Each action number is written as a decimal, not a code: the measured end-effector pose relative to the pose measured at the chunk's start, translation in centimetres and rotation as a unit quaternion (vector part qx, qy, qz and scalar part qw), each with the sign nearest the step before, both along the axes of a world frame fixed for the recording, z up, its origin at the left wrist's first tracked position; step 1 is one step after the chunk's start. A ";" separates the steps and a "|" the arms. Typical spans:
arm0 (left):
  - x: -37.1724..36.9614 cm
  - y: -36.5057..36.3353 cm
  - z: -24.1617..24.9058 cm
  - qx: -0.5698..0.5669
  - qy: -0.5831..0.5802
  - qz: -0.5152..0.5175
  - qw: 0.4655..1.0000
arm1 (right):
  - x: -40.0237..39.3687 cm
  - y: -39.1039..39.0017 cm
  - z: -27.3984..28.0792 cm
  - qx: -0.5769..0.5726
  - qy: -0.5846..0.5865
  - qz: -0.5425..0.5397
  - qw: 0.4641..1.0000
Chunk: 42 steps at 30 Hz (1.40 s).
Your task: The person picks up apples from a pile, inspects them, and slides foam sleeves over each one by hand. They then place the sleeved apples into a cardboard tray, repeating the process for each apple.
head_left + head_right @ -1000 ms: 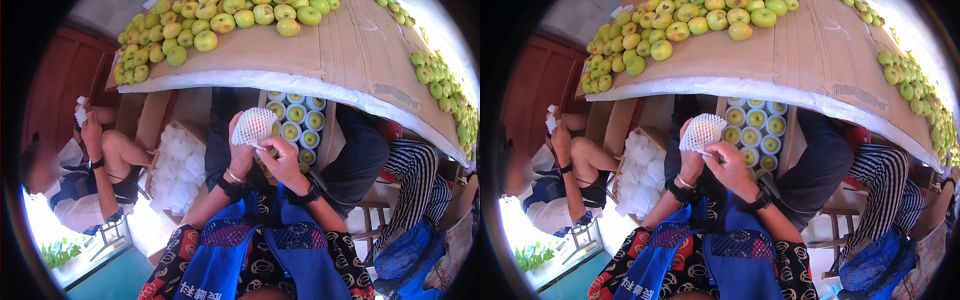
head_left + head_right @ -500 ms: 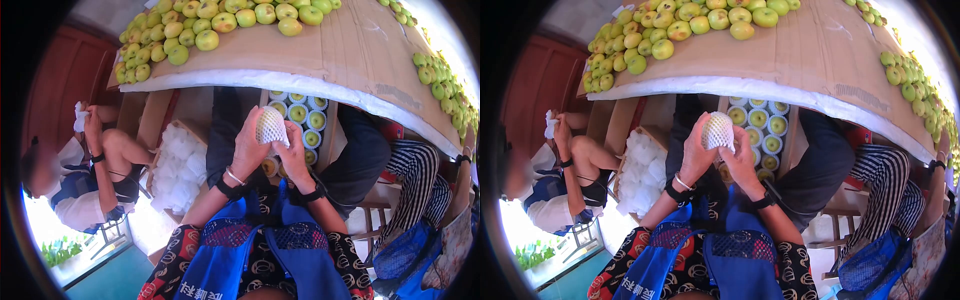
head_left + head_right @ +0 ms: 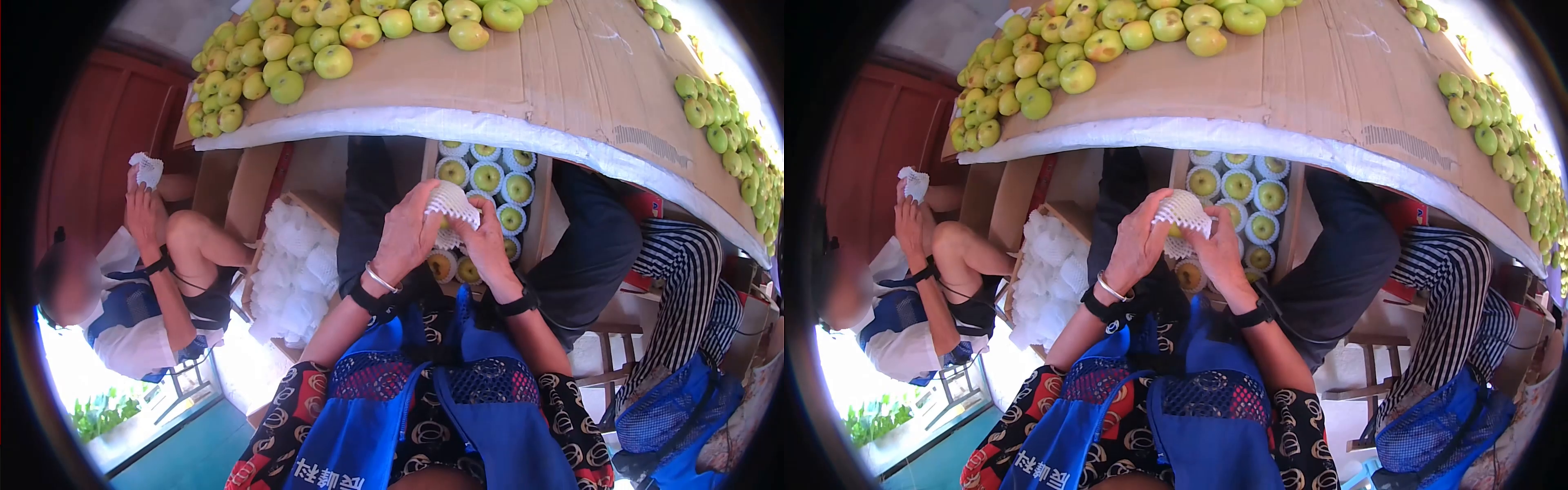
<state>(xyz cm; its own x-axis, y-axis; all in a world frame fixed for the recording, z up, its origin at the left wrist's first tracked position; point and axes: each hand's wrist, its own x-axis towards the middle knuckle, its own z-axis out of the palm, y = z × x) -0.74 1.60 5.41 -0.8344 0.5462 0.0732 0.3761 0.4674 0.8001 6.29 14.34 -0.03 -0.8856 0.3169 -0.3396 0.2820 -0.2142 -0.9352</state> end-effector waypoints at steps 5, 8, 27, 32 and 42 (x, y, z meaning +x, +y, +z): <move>1.2 -0.2 1.7 0.018 0.019 -0.018 0.999 | 0.0 0.3 -2.0 -0.130 0.153 -0.050 0.978; 1.1 -1.0 3.0 0.021 -0.098 -0.069 0.993 | 0.4 1.0 -1.5 -0.180 0.166 -0.030 0.969; 1.1 -1.1 -0.4 0.160 -0.046 0.045 0.985 | 0.8 0.4 0.0 -0.381 0.110 -0.061 0.916; 0.9 -1.3 -0.4 0.148 -0.075 0.051 0.985 | 1.3 0.1 -0.1 -0.314 0.109 -0.048 0.942; 0.5 1.0 -1.2 0.461 -0.343 0.122 0.809 | 0.9 -0.3 -0.6 -0.408 0.106 -0.019 0.907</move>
